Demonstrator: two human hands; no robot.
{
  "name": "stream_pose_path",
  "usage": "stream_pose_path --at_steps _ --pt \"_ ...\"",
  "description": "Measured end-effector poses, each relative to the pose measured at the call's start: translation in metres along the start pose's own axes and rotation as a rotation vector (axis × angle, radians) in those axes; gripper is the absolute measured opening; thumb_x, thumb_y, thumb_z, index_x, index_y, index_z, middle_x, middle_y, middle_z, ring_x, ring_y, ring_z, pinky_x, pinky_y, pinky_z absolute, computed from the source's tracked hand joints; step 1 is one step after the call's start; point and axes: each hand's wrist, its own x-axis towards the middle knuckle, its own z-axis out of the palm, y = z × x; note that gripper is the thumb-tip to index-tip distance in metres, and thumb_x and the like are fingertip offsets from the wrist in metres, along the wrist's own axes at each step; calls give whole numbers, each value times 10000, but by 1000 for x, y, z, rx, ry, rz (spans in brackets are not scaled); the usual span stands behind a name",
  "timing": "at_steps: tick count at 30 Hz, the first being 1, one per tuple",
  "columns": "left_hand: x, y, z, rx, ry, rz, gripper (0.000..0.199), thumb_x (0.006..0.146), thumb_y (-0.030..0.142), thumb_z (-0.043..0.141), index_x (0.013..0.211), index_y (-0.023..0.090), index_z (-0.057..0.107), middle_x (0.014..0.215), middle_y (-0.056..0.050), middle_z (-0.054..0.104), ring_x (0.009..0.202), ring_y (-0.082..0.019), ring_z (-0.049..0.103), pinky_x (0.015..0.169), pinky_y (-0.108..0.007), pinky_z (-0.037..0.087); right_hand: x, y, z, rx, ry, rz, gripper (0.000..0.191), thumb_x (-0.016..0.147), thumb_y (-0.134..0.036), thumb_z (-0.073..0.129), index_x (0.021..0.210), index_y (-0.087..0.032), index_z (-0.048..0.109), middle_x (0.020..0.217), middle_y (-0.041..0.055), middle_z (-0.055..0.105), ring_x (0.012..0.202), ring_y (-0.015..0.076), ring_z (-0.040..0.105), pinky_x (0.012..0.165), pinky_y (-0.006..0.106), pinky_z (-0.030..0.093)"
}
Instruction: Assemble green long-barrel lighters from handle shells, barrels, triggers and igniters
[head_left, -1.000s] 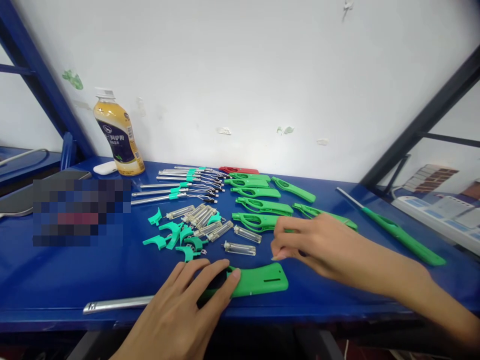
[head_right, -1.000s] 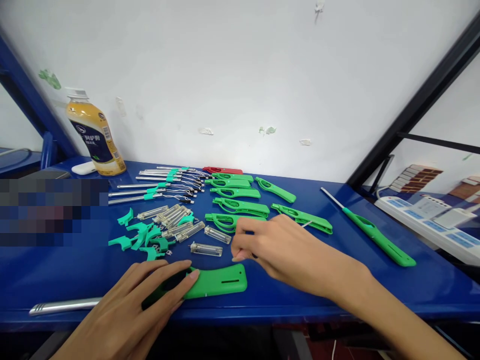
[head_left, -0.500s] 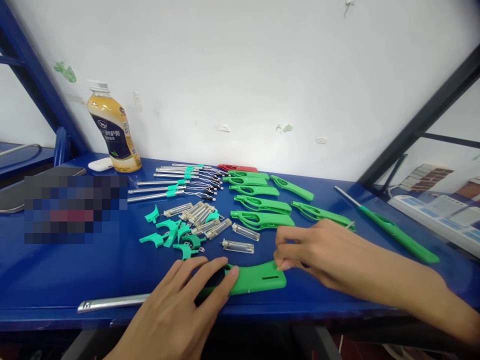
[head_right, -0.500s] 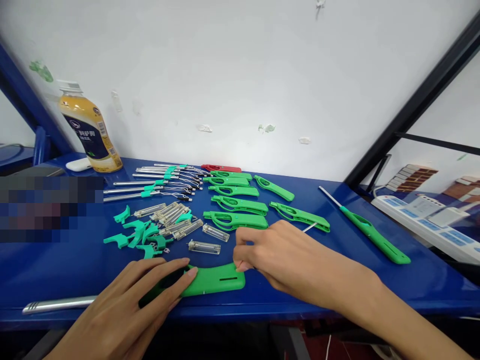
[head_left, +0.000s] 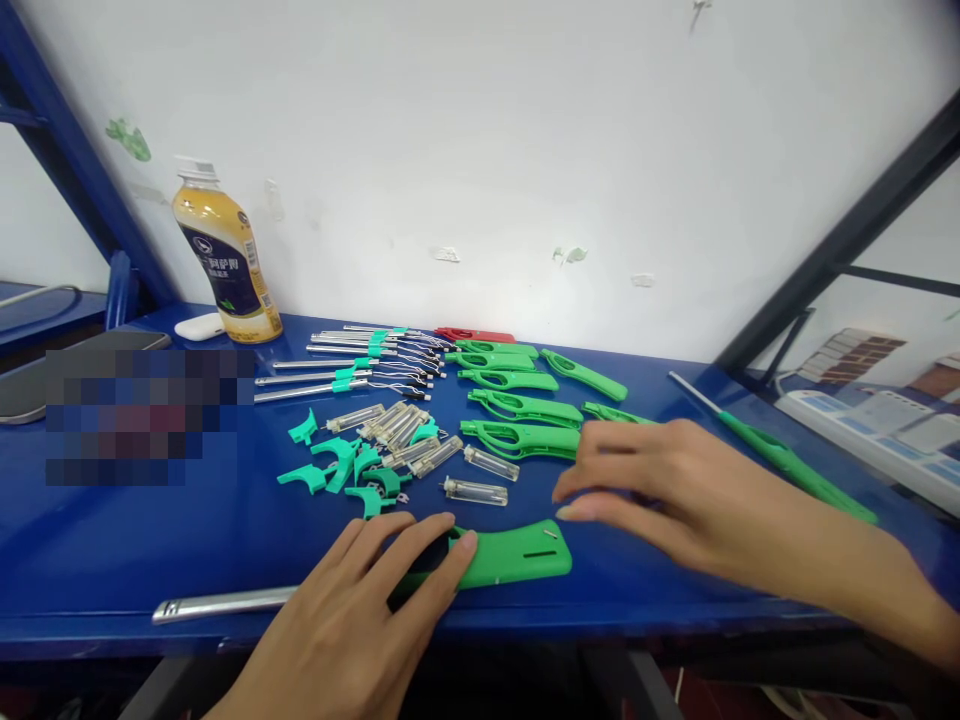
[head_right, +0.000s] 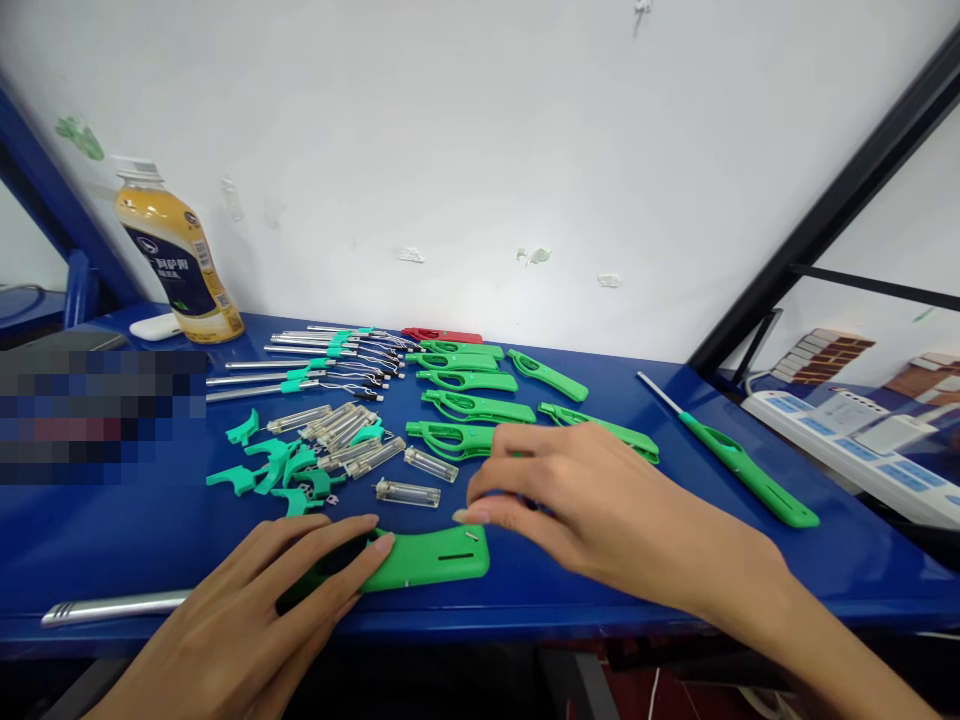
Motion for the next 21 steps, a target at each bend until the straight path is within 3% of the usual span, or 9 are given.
stream_pose_path --at_steps 4,8,11,14,18,21 --pt "0 -1 0 4 2 -1 617 1028 9 472 1578 279 549 1511 -46 662 1327 -300 573 1088 -513 541 3 -13 1 497 271 9 567 1120 -657 443 879 -264 774 771 15 649 691 169 591 634 308 443" --pt "1 -8 0 21 23 79 593 1031 34 490 1579 252 554 1496 -57 668 1292 -299 583 1043 -488 556 19 -28 5 958 368 19 604 1103 -628 514 646 -243 606 590 -16 473 558 150 435 525 291 381" --pt "2 -13 0 39 41 138 573 1038 66 500 1584 231 554 1481 -60 679 1269 -293 594 1023 -462 557 33 -33 6 1098 385 -37 600 1098 -615 525 633 -236 535 572 -39 416 524 131 352 476 269 335" --pt "2 -16 1 53 49 133 570 1044 65 488 1581 242 559 1487 -43 681 1280 -283 598 1044 -454 537 40 -31 7 896 370 22 539 1101 -563 575 681 -225 584 632 -42 502 574 117 417 528 257 354" --pt "1 -15 4 70 64 153 568 1049 67 469 1584 240 554 1492 -43 682 1270 -278 623 1045 -457 515 32 -19 16 360 158 182 265 1012 -430 773 819 -253 734 739 -61 688 647 111 583 587 258 391" --pt "1 -12 4 68 56 113 567 1046 64 467 1576 246 560 1492 -42 683 1263 -273 639 1057 -464 509 17 -5 30 223 81 233 96 971 -397 831 974 -304 804 889 -59 800 754 145 717 665 273 460"
